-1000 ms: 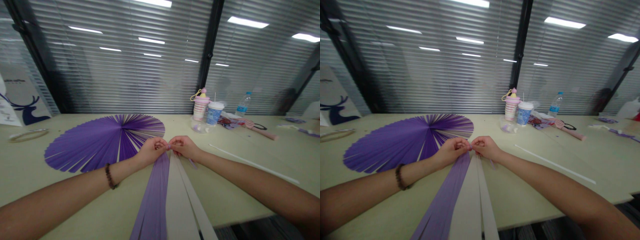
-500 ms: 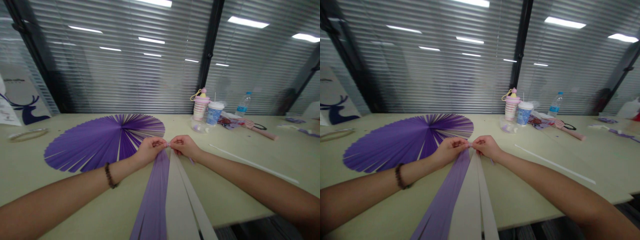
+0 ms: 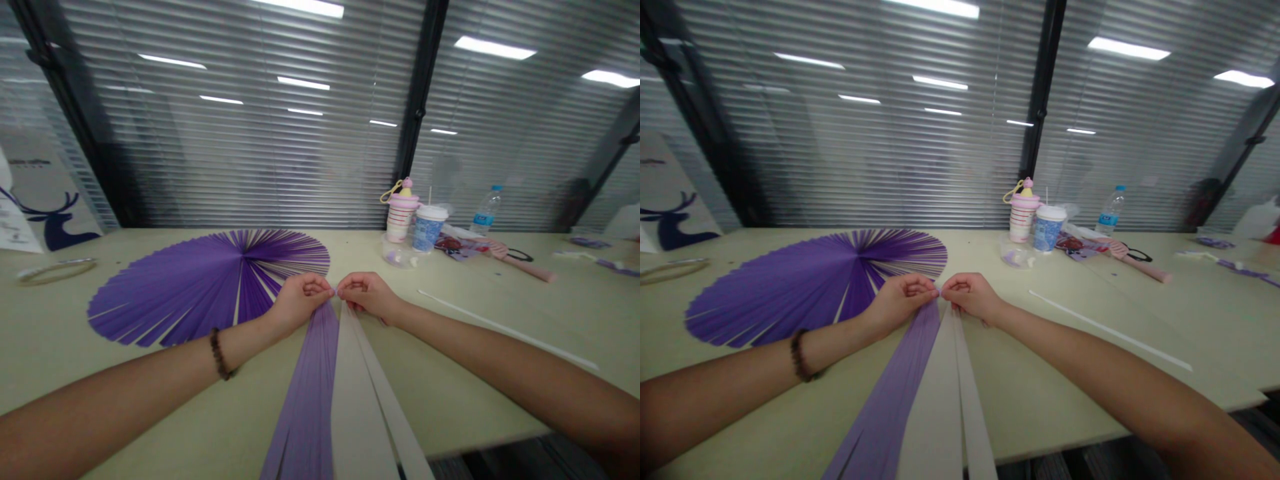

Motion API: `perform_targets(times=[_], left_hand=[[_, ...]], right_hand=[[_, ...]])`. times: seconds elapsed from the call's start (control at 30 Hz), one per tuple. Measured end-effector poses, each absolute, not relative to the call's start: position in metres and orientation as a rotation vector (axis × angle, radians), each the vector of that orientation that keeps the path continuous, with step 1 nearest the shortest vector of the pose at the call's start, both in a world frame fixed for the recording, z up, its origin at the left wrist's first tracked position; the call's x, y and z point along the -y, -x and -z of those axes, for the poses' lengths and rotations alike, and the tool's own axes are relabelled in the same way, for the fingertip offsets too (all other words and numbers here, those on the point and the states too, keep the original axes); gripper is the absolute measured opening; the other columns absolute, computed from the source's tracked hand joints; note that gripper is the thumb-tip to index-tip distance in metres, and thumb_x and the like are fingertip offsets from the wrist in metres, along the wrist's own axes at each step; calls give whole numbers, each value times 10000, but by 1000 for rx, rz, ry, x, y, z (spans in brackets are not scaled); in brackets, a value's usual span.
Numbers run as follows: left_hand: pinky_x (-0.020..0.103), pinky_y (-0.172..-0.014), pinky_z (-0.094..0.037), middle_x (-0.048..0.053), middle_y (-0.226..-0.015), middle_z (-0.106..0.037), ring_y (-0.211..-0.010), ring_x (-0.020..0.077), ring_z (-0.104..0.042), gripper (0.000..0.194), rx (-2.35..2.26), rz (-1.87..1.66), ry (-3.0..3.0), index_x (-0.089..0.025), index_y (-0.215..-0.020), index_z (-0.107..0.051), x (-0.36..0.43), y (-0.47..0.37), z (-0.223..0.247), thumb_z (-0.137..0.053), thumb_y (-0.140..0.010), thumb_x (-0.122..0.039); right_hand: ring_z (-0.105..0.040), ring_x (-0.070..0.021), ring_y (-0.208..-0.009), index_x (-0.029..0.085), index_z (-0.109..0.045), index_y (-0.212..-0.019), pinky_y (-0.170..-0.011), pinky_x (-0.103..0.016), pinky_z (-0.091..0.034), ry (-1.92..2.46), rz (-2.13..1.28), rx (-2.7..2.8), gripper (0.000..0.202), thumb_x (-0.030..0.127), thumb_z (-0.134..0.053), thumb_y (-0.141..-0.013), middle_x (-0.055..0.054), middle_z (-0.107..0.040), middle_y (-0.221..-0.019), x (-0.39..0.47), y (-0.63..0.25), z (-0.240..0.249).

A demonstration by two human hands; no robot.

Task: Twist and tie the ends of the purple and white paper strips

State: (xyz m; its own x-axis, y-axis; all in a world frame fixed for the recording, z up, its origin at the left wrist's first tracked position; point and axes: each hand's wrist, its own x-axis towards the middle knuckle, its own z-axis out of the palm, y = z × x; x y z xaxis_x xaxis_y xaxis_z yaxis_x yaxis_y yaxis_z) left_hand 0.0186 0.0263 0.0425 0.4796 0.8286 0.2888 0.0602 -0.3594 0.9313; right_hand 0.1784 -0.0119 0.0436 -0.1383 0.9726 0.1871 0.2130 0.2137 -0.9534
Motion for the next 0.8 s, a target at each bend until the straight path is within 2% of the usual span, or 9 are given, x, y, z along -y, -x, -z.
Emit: perform_targets(times=[0.3,0.8], left_hand=[[210,-586,-445,46,-721,-645,-628,118,-573,168,-768,-977,-1831,-124,-751,-626,-30,-18,-37,-597,-656,-260],[187,-568,-443,29,-674,-640,-606,103,-582,183,-742,-968,-1738,-119,-749,-602,-25,-18,-42,-644,-609,-228]], right_hand=[[-414,-40,-401,126,-586,-725,-361,-144,-259,1106,-1056,1548,159,267,-594,-651,44,-493,-478,12,-178,-45],[-397,-39,-394,125,-580,-741,-372,-152,-253,1139,-1050,1571,174,282,-589,-665,48,-482,-454,12,-177,-46]])
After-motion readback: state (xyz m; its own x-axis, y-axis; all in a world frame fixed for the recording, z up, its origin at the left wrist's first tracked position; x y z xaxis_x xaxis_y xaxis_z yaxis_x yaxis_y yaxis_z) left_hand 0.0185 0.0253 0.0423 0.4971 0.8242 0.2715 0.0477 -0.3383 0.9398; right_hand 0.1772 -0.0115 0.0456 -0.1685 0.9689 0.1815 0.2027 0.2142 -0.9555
